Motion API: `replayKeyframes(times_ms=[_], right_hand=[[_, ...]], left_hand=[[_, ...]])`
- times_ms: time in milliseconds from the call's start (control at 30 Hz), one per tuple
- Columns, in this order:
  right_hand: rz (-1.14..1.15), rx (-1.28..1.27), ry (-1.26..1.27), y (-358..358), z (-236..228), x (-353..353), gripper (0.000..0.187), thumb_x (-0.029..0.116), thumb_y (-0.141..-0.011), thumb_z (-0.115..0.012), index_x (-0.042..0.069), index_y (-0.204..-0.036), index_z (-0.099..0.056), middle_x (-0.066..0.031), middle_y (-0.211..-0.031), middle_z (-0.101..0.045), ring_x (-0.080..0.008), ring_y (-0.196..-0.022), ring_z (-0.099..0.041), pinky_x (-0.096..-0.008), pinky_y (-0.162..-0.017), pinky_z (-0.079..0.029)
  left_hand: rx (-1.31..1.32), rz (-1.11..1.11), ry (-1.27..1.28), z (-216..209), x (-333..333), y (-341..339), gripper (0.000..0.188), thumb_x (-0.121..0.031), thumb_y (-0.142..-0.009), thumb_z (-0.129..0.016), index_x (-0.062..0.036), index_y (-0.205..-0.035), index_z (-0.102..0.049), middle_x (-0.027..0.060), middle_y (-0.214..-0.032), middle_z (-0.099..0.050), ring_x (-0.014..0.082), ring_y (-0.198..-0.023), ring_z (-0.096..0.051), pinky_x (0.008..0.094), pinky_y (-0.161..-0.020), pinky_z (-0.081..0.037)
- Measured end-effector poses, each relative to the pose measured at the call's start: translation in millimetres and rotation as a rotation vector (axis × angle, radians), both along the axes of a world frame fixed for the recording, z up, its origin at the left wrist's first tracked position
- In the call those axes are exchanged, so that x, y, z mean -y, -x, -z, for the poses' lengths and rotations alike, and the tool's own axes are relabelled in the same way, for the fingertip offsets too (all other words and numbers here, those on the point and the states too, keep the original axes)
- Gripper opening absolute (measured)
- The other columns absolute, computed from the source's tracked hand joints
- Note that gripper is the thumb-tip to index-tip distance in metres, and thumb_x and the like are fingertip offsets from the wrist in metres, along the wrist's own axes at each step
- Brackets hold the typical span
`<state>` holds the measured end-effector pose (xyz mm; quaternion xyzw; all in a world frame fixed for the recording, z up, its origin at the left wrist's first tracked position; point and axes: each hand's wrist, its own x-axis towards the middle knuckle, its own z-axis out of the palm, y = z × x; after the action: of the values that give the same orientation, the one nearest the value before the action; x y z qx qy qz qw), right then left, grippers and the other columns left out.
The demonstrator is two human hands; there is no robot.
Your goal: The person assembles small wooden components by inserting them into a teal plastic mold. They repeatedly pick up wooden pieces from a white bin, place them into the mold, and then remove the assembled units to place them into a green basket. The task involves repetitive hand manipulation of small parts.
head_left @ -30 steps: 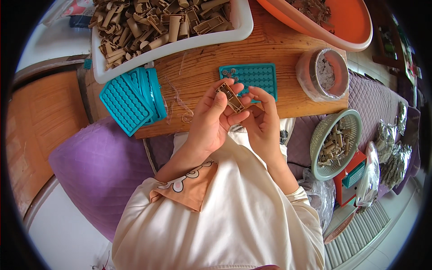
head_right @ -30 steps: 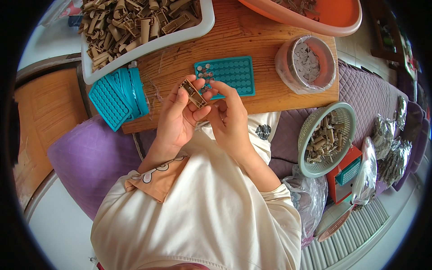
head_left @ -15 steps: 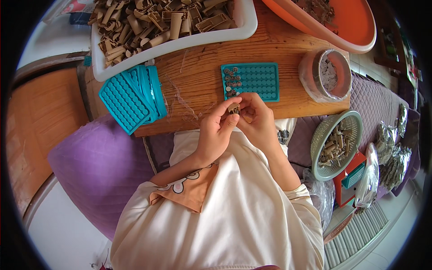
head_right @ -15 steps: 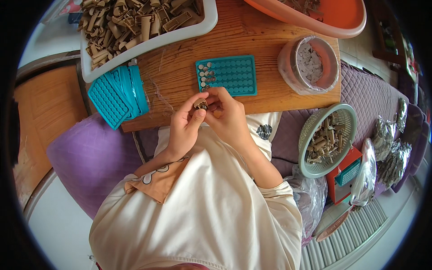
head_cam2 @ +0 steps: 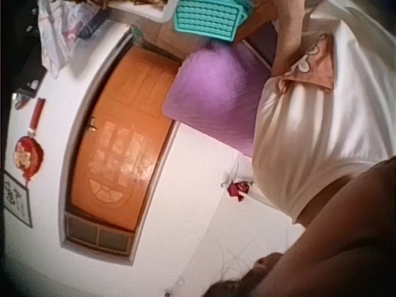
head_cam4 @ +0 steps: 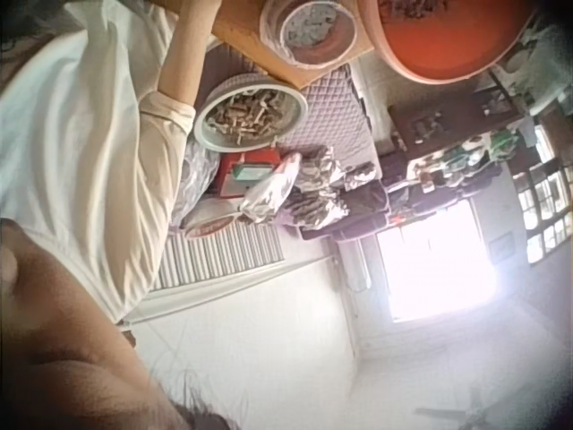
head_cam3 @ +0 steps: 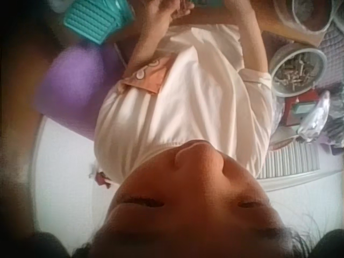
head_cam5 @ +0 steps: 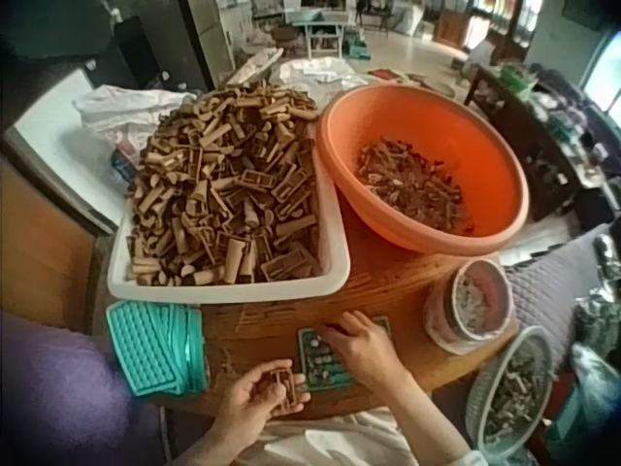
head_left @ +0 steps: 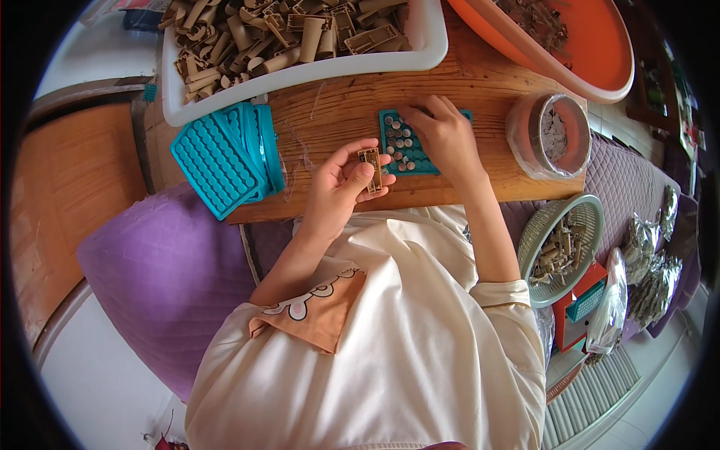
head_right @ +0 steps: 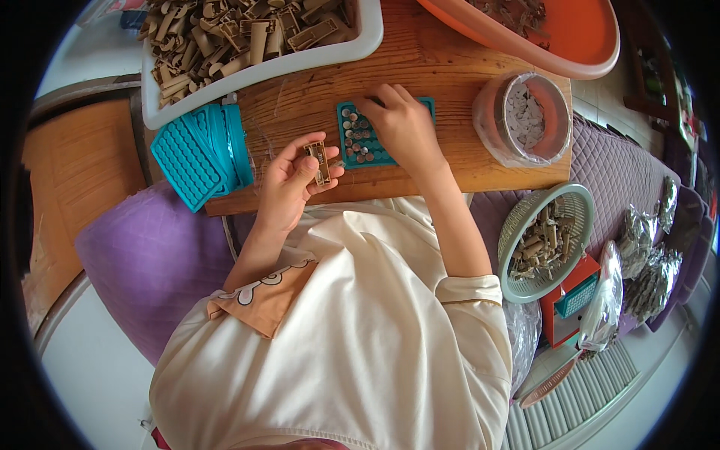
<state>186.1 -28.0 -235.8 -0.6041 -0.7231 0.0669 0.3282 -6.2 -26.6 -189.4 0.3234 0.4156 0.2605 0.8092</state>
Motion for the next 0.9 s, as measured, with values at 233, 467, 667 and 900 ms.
replayKeyframes(times_ms=[233, 467, 667, 900], right_hand=[[-0.024, -0.092, -0.04, 0.4, -5.3, 2.8, 0.019, 0.002, -0.06, -0.063, 0.007, -0.078, -0.06, -0.0036, -0.076, -0.054, -0.0194, -0.066, -0.054, -0.0289, -0.055, -0.046], [0.038, -0.31, -0.152, 49.0, -40.7, 35.9, 0.023, 0.0, -0.059, -0.065, 0.004, -0.082, -0.06, -0.0038, -0.072, -0.053, -0.0177, -0.062, -0.053, -0.0283, -0.053, -0.045], [0.057, -0.447, 0.02, 38.5, -30.9, 39.8, 0.026, 0.002, -0.066, -0.063, 0.005, -0.091, -0.059, -0.0067, -0.081, -0.059, -0.0219, -0.067, -0.055, -0.0299, -0.055, -0.046], [0.176, -0.147, 0.161, 21.8, -6.5, 23.6, 0.026, 0.004, -0.07, -0.062, 0.005, -0.095, -0.056, -0.0073, -0.078, -0.06, -0.0225, -0.071, -0.055, -0.0309, -0.059, -0.046]], left_hand=[[0.029, 0.014, -0.025, -3.5, -7.5, 3.6, 0.035, -0.014, -0.085, -0.051, -0.0015, -0.116, -0.042, 0.0119, -0.102, -0.056, 0.0183, -0.085, -0.06, 0.027, -0.071, -0.052], [-0.122, 0.137, -0.251, -5.0, -4.6, -4.6, 0.03, -0.009, -0.086, -0.05, -0.0001, -0.114, -0.045, 0.0073, -0.092, -0.058, 0.01, -0.078, -0.056, 0.0214, -0.069, -0.047], [0.0, 0.052, -0.097, 10.4, 0.3, 0.1, 0.025, -0.01, -0.088, -0.046, -0.0006, -0.111, -0.046, 0.0073, -0.092, -0.058, 0.009, -0.077, -0.056, 0.0205, -0.067, -0.047], [-0.047, 0.072, -0.103, 9.2, 0.4, 3.5, 0.026, -0.015, -0.087, -0.048, -0.0022, -0.11, -0.047, 0.0101, -0.096, -0.057, 0.0154, -0.079, -0.06, 0.0245, -0.066, -0.05]])
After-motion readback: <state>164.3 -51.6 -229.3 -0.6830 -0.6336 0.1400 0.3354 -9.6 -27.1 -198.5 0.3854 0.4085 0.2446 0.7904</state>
